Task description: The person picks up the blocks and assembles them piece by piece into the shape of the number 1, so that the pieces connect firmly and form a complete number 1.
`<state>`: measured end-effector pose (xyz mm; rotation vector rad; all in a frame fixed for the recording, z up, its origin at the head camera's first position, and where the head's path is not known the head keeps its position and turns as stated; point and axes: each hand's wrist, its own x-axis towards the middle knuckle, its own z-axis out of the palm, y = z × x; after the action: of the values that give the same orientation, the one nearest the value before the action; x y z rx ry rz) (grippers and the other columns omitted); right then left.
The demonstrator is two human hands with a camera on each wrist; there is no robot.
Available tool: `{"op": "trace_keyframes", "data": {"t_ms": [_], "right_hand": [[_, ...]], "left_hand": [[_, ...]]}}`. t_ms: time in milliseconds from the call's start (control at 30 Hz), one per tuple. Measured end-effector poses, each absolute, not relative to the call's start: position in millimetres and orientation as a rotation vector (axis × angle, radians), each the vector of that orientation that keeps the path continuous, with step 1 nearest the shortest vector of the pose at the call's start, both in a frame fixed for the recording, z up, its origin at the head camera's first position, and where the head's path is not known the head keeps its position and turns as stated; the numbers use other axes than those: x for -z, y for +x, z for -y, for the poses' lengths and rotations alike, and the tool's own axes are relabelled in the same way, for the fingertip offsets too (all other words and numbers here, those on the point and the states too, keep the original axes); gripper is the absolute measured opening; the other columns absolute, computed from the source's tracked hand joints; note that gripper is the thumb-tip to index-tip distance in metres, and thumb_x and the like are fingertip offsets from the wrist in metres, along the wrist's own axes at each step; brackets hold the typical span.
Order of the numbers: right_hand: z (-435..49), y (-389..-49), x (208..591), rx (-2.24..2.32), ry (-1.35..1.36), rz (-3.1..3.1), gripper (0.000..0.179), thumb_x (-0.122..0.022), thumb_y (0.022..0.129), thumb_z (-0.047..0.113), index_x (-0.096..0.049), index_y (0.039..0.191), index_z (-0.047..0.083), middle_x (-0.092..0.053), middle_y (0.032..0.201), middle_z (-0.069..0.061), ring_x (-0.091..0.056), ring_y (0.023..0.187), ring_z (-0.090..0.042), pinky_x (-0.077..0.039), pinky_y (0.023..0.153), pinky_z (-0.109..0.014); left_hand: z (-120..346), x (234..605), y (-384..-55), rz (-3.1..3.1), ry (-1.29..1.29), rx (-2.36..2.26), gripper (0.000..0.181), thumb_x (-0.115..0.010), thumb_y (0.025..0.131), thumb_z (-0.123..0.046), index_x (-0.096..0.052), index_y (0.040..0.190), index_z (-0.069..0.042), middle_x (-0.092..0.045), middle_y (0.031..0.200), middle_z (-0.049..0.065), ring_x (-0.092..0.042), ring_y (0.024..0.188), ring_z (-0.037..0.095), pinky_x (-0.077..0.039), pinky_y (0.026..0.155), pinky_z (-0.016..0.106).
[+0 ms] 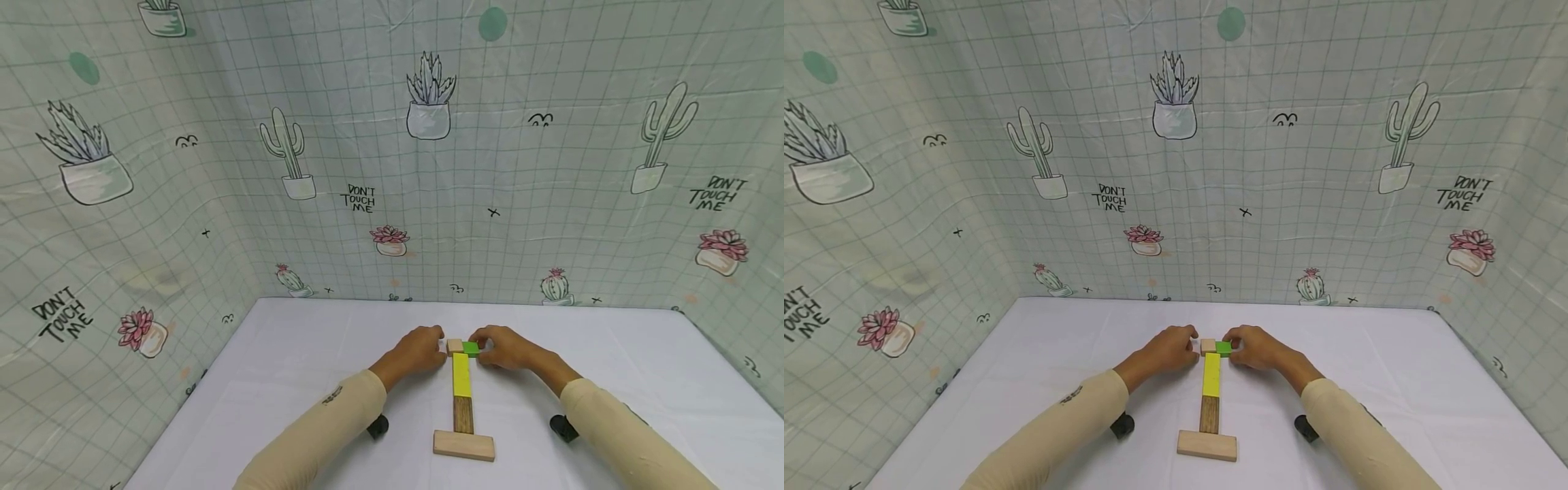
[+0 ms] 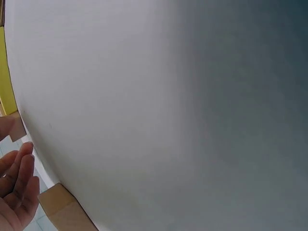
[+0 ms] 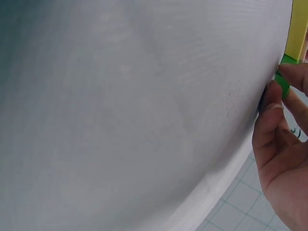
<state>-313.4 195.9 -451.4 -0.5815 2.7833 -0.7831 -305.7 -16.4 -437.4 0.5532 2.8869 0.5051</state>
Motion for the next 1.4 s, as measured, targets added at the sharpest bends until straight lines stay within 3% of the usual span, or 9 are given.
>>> {"op": "trace_keyframes", "data": {"t_ms": [667,900,1400], "right_hand": [[-196,-314,453,0.778,-0.603,-2.790,0.032,-0.069,0.083,0.012,-0.064,0.114,0.009,-0.059,0.097,0.001,-0.052,0.092,-0.019,-0.045,0.086,-0.043],[-196,-315,455,0.786,-0.600,-2.794,0.031,-0.069,0.083,0.013,-0.064,0.114,0.010,-0.059,0.097,0.002,-0.052,0.091,-0.018,-0.045,0.085,-0.042],[-196,-314,454,0.787,-0.617,-2.784,0.032,-0.068,0.083,0.012,-0.063,0.114,0.008,-0.058,0.098,0.000,-0.051,0.091,-0.019,-0.046,0.083,-0.040]], "left_hand": [[34,437,-302,-2.973,0.648,-0.370,0.044,-0.070,0.084,-0.033,-0.060,0.121,-0.010,-0.066,0.096,-0.001,-0.059,0.084,0.012,-0.050,0.075,0.028],[37,433,-300,-3.022,0.655,-0.261,0.046,-0.070,0.083,-0.037,-0.062,0.120,-0.011,-0.066,0.110,0.003,-0.060,0.100,0.020,-0.048,0.088,0.036],[55,429,-294,-3.096,0.627,-0.191,0.048,-0.072,0.079,-0.041,-0.065,0.115,-0.010,-0.066,0.101,0.004,-0.059,0.092,0.022,-0.048,0.082,0.039]]}}
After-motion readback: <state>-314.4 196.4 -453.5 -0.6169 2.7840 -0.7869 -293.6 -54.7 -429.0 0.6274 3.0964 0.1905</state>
